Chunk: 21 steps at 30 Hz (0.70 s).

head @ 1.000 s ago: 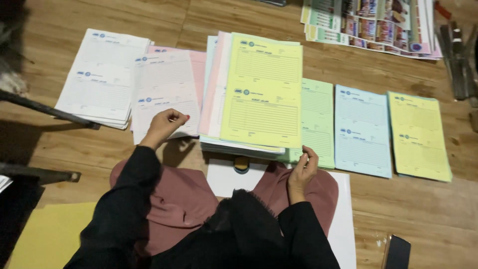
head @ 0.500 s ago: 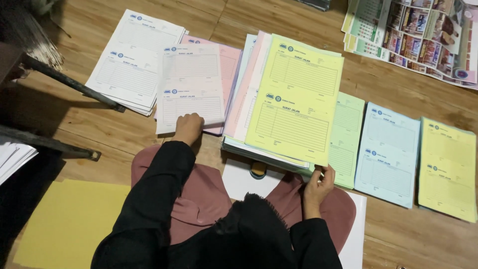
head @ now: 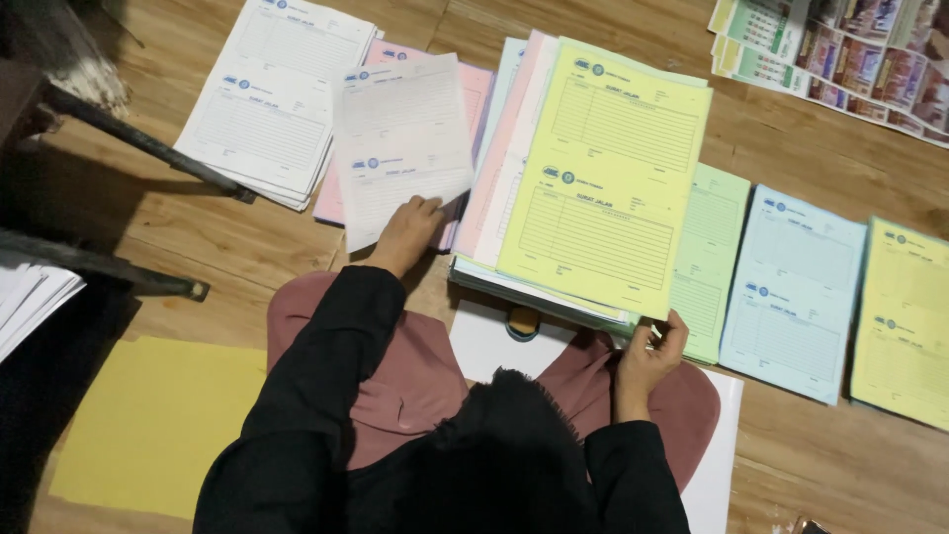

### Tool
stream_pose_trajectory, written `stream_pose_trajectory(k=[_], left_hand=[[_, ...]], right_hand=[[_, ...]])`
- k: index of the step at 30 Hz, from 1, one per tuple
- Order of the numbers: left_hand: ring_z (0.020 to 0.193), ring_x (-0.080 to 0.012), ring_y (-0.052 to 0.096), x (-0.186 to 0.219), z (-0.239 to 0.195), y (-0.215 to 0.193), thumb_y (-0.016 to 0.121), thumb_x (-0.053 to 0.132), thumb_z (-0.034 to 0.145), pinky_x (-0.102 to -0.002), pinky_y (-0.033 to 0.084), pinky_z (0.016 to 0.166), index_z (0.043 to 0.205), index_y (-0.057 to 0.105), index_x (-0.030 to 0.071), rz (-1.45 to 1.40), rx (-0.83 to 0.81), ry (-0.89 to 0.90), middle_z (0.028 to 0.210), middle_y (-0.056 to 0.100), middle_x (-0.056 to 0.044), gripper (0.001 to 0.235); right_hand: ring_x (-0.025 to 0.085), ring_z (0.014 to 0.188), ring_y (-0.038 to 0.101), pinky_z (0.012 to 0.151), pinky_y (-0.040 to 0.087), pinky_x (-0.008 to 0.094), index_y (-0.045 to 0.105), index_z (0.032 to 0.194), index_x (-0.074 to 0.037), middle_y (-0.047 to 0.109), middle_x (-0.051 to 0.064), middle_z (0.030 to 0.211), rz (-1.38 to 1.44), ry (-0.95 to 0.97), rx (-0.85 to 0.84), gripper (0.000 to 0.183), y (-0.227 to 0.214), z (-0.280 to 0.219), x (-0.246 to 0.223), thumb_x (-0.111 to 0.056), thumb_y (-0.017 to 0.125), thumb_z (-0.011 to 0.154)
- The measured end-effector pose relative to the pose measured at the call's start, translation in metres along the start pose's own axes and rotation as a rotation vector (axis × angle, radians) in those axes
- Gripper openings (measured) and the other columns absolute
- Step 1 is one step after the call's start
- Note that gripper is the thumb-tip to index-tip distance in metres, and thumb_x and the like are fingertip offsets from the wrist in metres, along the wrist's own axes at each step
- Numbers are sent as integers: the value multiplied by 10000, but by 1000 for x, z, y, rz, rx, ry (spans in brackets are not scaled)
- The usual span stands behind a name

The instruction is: Sorting different colored paper forms into organized stacks on the floor

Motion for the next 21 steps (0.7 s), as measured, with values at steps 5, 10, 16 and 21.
stream_pose_trajectory(k=[5,10,16,21], left_hand=[[949,-230,574,4,-9,29,599,68,762,-330,471,741,943,661,132,146,-133,124,1051,635,-42,201],[1072,-208,556,-16,-14,47,629,154,732,-339,468,880,1088,614,178,240,-271,84,1259,556,25,356],[1148,-230,485,-6,-7,22,674,194,636,-375,428,955,1301,396,134,166,-489,9,1383,400,-15,723],[1090,-232,524,-4,-5,21,670,235,661,-394,439,944,1330,347,153,181,-545,-6,1268,484,-16,747]], right_hand=[[212,952,540,731,447,294,400,798,-96,488,63,1036,82,8,165,249,-39,51,-28,4,628,807],[211,998,467,928,359,334,369,633,-85,411,78,1043,62,-295,384,393,-127,136,-44,26,719,775],[206,1000,444,973,292,475,393,644,-131,451,58,1010,-47,-447,485,293,-217,179,-104,-60,622,812],[190,954,429,982,290,489,347,619,-126,442,53,969,-42,-488,503,374,-259,194,-118,31,630,808]])
Point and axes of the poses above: each hand's wrist, its own z-axis towards the middle knuckle, its own y-axis out of the palm, x = y × z, the point moved 7 cm from there along z, towards the middle knuckle
